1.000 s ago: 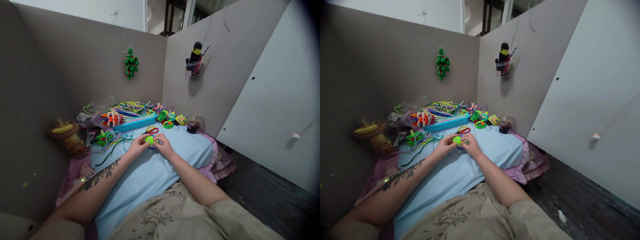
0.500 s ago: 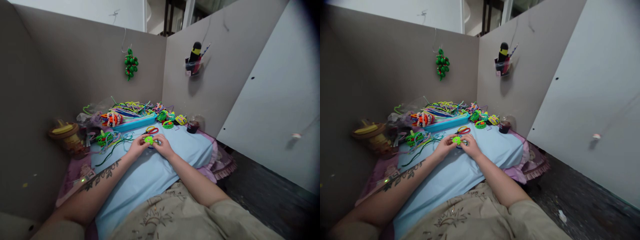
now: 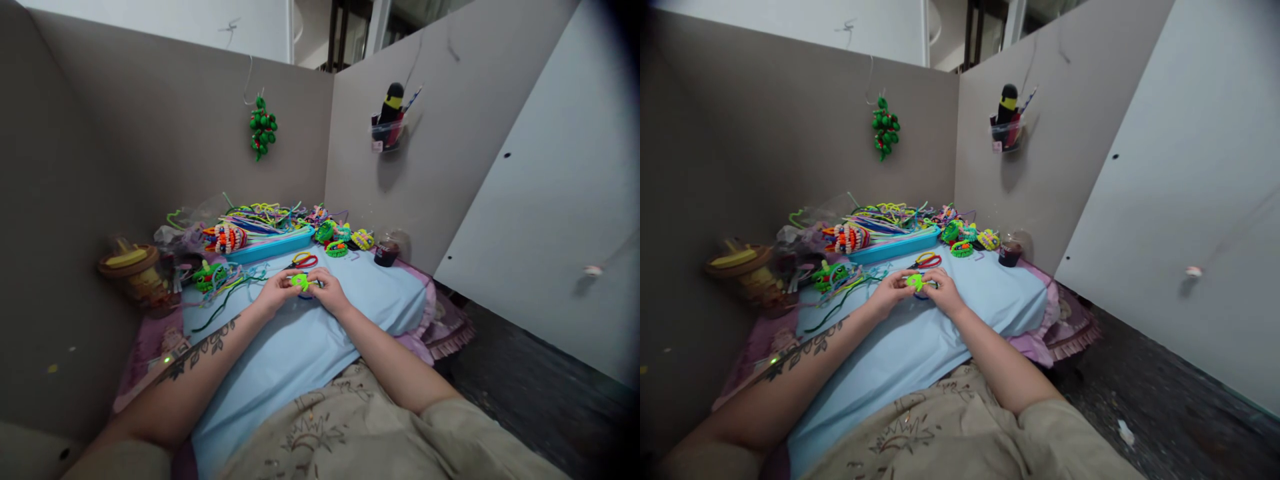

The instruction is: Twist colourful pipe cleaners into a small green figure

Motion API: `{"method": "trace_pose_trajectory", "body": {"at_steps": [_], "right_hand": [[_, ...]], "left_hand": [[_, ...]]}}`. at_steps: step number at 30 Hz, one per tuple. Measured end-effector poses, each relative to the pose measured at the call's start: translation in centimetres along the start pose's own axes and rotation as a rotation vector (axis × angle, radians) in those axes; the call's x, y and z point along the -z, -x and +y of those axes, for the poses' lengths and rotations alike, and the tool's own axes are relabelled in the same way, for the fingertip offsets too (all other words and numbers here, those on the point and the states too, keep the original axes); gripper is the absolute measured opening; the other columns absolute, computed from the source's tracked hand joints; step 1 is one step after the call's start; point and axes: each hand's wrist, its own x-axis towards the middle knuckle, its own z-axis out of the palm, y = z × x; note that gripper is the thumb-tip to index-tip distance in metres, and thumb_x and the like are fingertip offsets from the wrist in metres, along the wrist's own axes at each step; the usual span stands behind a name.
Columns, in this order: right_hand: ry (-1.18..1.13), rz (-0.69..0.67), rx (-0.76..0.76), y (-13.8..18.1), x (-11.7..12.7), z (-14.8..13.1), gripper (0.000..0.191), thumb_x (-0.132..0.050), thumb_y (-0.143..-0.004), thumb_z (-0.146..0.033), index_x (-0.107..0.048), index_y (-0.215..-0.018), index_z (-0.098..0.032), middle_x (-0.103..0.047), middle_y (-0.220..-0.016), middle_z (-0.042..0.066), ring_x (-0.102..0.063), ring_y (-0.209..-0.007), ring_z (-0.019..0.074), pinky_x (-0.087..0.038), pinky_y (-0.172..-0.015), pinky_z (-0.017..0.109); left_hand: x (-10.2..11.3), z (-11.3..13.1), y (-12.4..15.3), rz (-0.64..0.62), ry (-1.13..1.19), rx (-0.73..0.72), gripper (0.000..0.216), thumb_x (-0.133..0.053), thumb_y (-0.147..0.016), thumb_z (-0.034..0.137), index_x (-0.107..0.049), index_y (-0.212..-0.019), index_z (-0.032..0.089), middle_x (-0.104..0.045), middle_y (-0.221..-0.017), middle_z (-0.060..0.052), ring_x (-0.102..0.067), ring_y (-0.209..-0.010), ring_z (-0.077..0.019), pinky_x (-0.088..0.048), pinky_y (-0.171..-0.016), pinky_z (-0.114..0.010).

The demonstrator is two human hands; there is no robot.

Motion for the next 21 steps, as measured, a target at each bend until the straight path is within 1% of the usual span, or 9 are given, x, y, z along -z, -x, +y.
{"method": "trace_pose_trajectory", "body": {"at_steps": [5, 8, 10, 12, 16, 19, 21], "right_hand": [[-0.041, -0.039, -0.053, 0.0, 0.1, -0.1, 0.005, -0.063, -0.07, -0.025, -0.062, -0.074, -0.022, -0.06, -0.082, 0.002, -0.054, -0.086, 0.018, -0.041, -0.083, 0.033], [-0.071, -0.087, -0.055, -0.1, 0.2, -0.2, 0.011, -0.064, -0.071, -0.03, -0.063, -0.077, -0.021, -0.06, -0.085, 0.003, -0.054, -0.088, 0.0183, -0.041, -0.083, 0.033], [-0.085, -0.097, -0.045, -0.1, 0.1, -0.2, 0.011, -0.064, -0.071, -0.03, -0.063, -0.077, -0.021, -0.06, -0.085, 0.003, -0.054, -0.088, 0.0182, -0.042, -0.083, 0.033], [-0.077, -0.074, -0.036, -0.1, 0.0, -0.1, 0.009, -0.065, -0.071, -0.028, -0.063, -0.076, -0.022, -0.06, -0.084, 0.003, -0.054, -0.087, 0.0179, -0.042, -0.083, 0.032], [-0.038, 0.025, -0.021, 0.0, -0.1, 0.0, 0.007, -0.066, -0.069, -0.023, -0.063, -0.075, -0.022, -0.06, -0.082, 0.002, -0.054, -0.086, 0.0177, -0.041, -0.082, 0.032], [-0.042, 0.044, -0.024, 0.0, 0.1, -0.2, 0.003, -0.065, -0.069, -0.022, -0.063, -0.07, -0.021, -0.058, -0.08, 0.002, -0.053, -0.085, 0.0173, -0.04, -0.082, 0.032], [-0.062, 0.036, -0.046, 0.0, 0.3, -0.3, 0.004, -0.065, -0.069, -0.024, -0.064, -0.067, -0.021, -0.056, -0.08, 0.002, -0.052, -0.084, 0.0168, -0.04, -0.082, 0.032]], "left_hand": [[0.2, -0.3, -0.4, -0.037, -0.025, -0.087, 0.05, -0.076, -0.054, 0.024, -0.058, -0.099, 0.013, -0.067, -0.078, -0.004, -0.061, -0.067, -0.0134, -0.046, -0.066, -0.026], [0.3, -0.6, -0.5, -0.013, -0.08, -0.152, 0.048, -0.075, -0.056, 0.025, -0.058, -0.099, 0.012, -0.066, -0.079, -0.004, -0.06, -0.066, -0.0132, -0.046, -0.065, -0.025], [0.3, -0.7, -0.5, 0.007, -0.105, -0.184, 0.048, -0.074, -0.057, 0.025, -0.058, -0.1, 0.013, -0.066, -0.08, -0.004, -0.06, -0.067, -0.0135, -0.046, -0.065, -0.025], [0.3, -0.8, -0.4, 0.015, -0.101, -0.188, 0.049, -0.074, -0.058, 0.026, -0.057, -0.102, 0.013, -0.067, -0.083, -0.005, -0.061, -0.069, -0.0141, -0.046, -0.067, -0.026], [0.2, -0.9, -0.3, 0.011, -0.088, -0.181, 0.05, -0.072, -0.061, 0.026, -0.055, -0.106, 0.013, -0.066, -0.086, -0.005, -0.061, -0.072, -0.0141, -0.046, -0.069, -0.026], [0.2, -1.1, -0.3, 0.011, -0.164, -0.224, 0.048, -0.07, -0.063, 0.026, -0.056, -0.107, 0.013, -0.065, -0.086, -0.005, -0.058, -0.07, -0.0129, -0.045, -0.066, -0.024], [0.3, -1.2, -0.3, 0.021, -0.235, -0.248, 0.046, -0.069, -0.064, 0.027, -0.057, -0.106, 0.014, -0.064, -0.085, -0.005, -0.056, -0.068, -0.0127, -0.044, -0.063, -0.023]]}}
